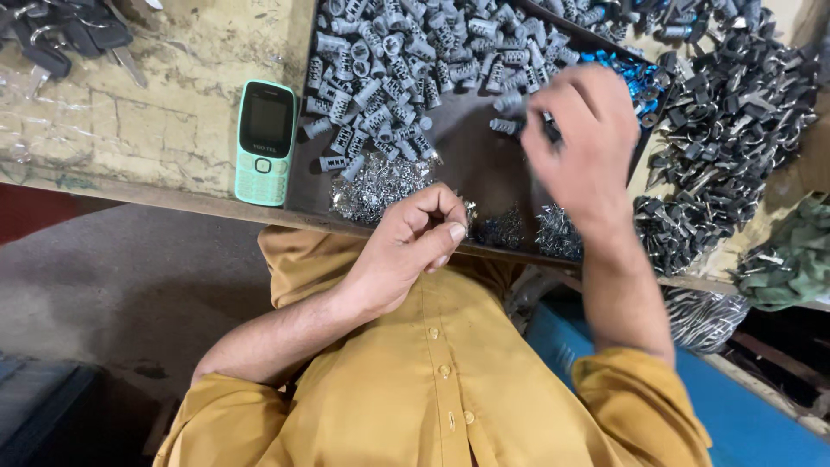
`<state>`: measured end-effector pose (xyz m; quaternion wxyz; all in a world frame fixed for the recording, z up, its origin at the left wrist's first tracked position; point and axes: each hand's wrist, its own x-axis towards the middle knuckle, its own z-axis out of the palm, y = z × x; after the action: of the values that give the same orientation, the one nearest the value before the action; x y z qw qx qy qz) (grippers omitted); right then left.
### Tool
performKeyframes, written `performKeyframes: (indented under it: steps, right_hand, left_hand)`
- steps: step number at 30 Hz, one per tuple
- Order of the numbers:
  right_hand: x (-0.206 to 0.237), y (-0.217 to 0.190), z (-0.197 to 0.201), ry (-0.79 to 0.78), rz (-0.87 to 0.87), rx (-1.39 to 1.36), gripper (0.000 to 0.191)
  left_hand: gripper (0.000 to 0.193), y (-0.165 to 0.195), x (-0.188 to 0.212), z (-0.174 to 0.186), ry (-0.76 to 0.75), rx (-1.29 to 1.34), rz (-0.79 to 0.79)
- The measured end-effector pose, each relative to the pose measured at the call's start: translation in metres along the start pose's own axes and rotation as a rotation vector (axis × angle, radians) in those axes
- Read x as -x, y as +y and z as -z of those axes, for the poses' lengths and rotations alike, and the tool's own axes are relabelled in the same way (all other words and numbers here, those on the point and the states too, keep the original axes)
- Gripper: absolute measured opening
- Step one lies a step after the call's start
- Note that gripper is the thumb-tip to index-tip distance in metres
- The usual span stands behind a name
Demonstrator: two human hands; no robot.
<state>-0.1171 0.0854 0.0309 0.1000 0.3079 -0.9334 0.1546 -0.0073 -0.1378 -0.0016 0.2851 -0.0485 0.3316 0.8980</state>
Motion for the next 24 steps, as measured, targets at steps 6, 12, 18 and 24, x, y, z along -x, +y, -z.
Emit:
performKeyframes:
  steps: [6,12,18,24]
  right_hand:
    - [0.025,-0.017,-0.006,-0.036,-0.112,-0.081,0.020]
    - [0.019,0.001,0.000,0.000,-0.083,-0.054,0.014]
    - [-0.004,0.004,-0.005,-0.091,0.105,0.069,0.015]
    - [0.018,-0.027,0.026,0.025,-0.246,-0.203,0.026]
  left_hand:
    - [0.008,-0.005,-0.018,-0.004,-0.019,0.015,0.035]
    - [0.007,-0.007,-0.019,-0.008,-0.005,-0.020,0.013]
    - [0.008,-0.008,-0.013,-0.010,0.018,-0.014,0.005]
    - [0.008,-0.006,-0.010,-0.007,0.028,-0.018,-0.012]
